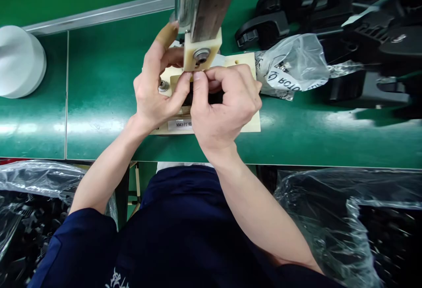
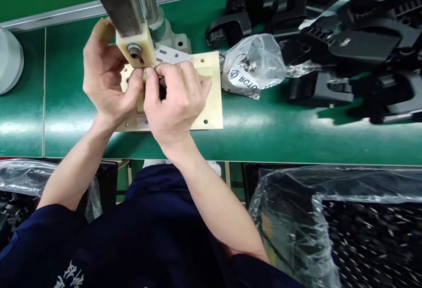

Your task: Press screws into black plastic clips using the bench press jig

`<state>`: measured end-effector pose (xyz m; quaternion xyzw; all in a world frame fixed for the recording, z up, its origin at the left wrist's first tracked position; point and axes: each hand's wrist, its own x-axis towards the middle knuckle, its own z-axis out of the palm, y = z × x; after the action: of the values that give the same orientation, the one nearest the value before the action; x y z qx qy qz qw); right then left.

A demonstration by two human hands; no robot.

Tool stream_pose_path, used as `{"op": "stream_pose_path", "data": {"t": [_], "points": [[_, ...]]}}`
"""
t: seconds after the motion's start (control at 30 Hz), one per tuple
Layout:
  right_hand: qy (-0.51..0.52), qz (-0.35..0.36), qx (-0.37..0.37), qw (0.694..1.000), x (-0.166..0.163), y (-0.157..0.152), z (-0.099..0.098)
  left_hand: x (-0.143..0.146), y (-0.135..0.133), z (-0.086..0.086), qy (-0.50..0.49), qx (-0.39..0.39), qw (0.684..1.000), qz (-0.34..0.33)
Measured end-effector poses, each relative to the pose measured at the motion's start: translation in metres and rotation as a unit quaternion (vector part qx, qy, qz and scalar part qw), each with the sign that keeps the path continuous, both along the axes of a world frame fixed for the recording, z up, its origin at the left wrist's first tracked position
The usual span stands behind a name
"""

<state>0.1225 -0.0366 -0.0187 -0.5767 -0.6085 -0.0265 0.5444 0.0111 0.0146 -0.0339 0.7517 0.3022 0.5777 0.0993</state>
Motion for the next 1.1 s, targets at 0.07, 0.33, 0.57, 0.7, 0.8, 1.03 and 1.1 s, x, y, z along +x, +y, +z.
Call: {"op": "stream_pose_path", "data": {"t": [0.07,0.33,0.57,0.7,0.8,1.03,1.1], "points": [[-0.015,-0.003,0.035,0.999,0.004,0.002,0.0,0.005,0.0,0.001,-0.019,0.032,0.999,0.011],[-0.03,0.003,0.056,0.998,0.009,0.006,-0.003,0.015,-0.002,0.001,-0.065,0.047,0.996,0.027],[-0.038,0.069,-0.024,0.997,0.017,0.006,-0.001,0.013,-0.007,0.0,-0.035,-0.02,0.998,0.051],[-0.03,0.089,-0.065,0.993,0.023,0.01,0.003,0.015,-0.009,0.001,-0.045,-0.01,0.997,0.057],[-0.024,0.091,-0.076,0.993,0.024,0.012,0.006,0.012,-0.008,0.001,-0.012,-0.033,0.998,0.058],[-0.021,0.11,-0.092,0.989,0.025,0.011,0.014,-0.011,-0.005,0.016,0.056,-0.097,0.994,0.005],[-0.021,0.11,-0.09,0.99,0.026,0.011,0.016,-0.015,-0.005,0.023,0.071,-0.119,0.99,-0.01]]}}
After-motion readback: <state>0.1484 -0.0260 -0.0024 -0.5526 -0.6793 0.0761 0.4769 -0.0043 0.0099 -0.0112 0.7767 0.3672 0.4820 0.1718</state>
